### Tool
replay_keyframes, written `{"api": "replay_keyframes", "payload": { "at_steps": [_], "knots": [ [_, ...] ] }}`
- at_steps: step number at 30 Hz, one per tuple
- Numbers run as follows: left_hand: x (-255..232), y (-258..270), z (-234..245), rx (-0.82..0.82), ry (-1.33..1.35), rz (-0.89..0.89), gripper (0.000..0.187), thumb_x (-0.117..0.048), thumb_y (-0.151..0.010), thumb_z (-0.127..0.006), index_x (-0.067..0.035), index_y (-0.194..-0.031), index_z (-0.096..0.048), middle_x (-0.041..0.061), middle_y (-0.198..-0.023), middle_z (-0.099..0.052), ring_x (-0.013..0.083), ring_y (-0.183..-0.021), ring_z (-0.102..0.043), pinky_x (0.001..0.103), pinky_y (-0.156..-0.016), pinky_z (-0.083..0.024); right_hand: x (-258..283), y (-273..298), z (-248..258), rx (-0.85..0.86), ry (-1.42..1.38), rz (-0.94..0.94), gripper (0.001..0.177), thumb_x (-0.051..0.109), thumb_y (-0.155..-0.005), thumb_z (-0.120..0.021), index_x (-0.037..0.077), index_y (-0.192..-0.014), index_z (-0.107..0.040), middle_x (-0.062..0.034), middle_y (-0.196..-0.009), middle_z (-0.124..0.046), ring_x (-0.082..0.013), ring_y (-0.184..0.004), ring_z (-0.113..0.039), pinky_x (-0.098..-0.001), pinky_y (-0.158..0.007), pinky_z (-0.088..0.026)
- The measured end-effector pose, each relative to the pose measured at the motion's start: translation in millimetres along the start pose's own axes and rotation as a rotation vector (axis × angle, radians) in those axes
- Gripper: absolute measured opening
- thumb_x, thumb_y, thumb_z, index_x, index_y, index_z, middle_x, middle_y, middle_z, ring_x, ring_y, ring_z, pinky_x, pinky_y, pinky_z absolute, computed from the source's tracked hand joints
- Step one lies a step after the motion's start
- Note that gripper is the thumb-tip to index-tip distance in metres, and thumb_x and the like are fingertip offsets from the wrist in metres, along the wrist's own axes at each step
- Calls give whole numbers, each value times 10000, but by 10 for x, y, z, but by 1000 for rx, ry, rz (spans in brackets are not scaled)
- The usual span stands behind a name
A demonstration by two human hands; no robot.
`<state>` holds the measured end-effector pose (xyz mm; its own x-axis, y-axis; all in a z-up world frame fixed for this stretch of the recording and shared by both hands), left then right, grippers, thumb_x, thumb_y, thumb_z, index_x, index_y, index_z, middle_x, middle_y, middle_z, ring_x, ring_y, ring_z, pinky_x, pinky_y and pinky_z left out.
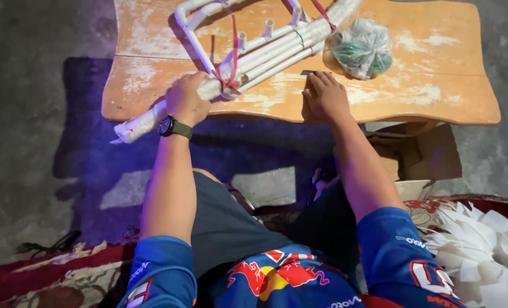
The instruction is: The person sits on the floor and assembles a white PVC pipe structure. They fold a cardboard piece and place it aside, then tie red string around the pipe assembly to secure it.
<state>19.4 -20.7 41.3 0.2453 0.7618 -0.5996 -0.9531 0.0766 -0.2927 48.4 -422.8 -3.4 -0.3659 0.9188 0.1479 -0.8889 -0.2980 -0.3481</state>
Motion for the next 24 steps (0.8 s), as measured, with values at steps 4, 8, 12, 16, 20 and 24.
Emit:
{"api": "replay_keyframes", "payload": {
  "at_steps": [4, 8, 12, 16, 20, 24],
  "knots": [
    [-57, 104, 43, 84, 41, 10, 518, -94, -708, -734, -142, -1221, -685, 172, -1142, -692, 403, -1085, -631, 490, -917, -509, -152, -34, 57, 67, 48, -122, 345, 333, -976, -642, 78, -1208, -653, -140, -1356, -661, -362, -1285, -580, -536, -1000, -459],
    [-212, 206, 27, 64, 0, -30, 528, -83, -722, -717, -147, -1243, -664, 150, -1179, -696, 396, -1121, -629, 501, -952, -494, -167, -45, 233, 99, 159, -265, 260, 311, -968, -673, 71, -1066, -695, -151, -1169, -703, -363, -1180, -615, -529, -917, -483],
    [-342, 277, -66, 94, -12, 29, 631, -185, -697, -805, -145, -1295, -611, 139, -1190, -664, 382, -1136, -612, 525, -972, -460, 280, -1, 570, -152, 36, -194, 208, 210, -945, -742, 50, -1075, -721, -174, -1072, -701, -386, -1036, -632, -480, -879, -507],
    [-598, 288, -114, -5, 79, 57, 753, -234, -705, -856, -152, -1392, -560, 136, -1263, -611, 387, -1163, -577, 518, -956, -456, 991, -26, 678, -279, -219, -49, 55, 103, -920, -756, 94, -968, -730, -101, -1028, -734, -335, -992, -687, -438, -897, -539],
    [-838, 301, -142, -171, 144, 21, 749, -209, -715, -854, -164, -1406, -568, 102, -1324, -603, 355, -1221, -578, 493, -1026, -451, 1583, 11, 492, -153, -433, -127, 150, 146, -915, -779, 72, -1032, -719, -122, -982, -702, -319, -900, -694, -410, -788, -558],
    [-920, 330, -171, -241, 89, -10, 621, -201, -677, -867, -172, -1265, -670, 93, -1293, -602, 346, -1193, -577, 494, -1028, -432, 1892, 32, 471, -101, -441, -20, 272, 165, -855, -808, 66, -1087, -706, -142, -985, -696, -352, -912, -681, -433, -760, -549]
  ]
}}
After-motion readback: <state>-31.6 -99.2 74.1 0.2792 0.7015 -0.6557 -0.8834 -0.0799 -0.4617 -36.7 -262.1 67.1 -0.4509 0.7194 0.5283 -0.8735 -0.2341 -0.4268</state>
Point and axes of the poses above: each hand's wrist, its own y-axis away from the middle knuckle, its own z-axis out of the back of the hand, x = y × z, the point moved 6 cm from there along -y, towards the middle knuckle
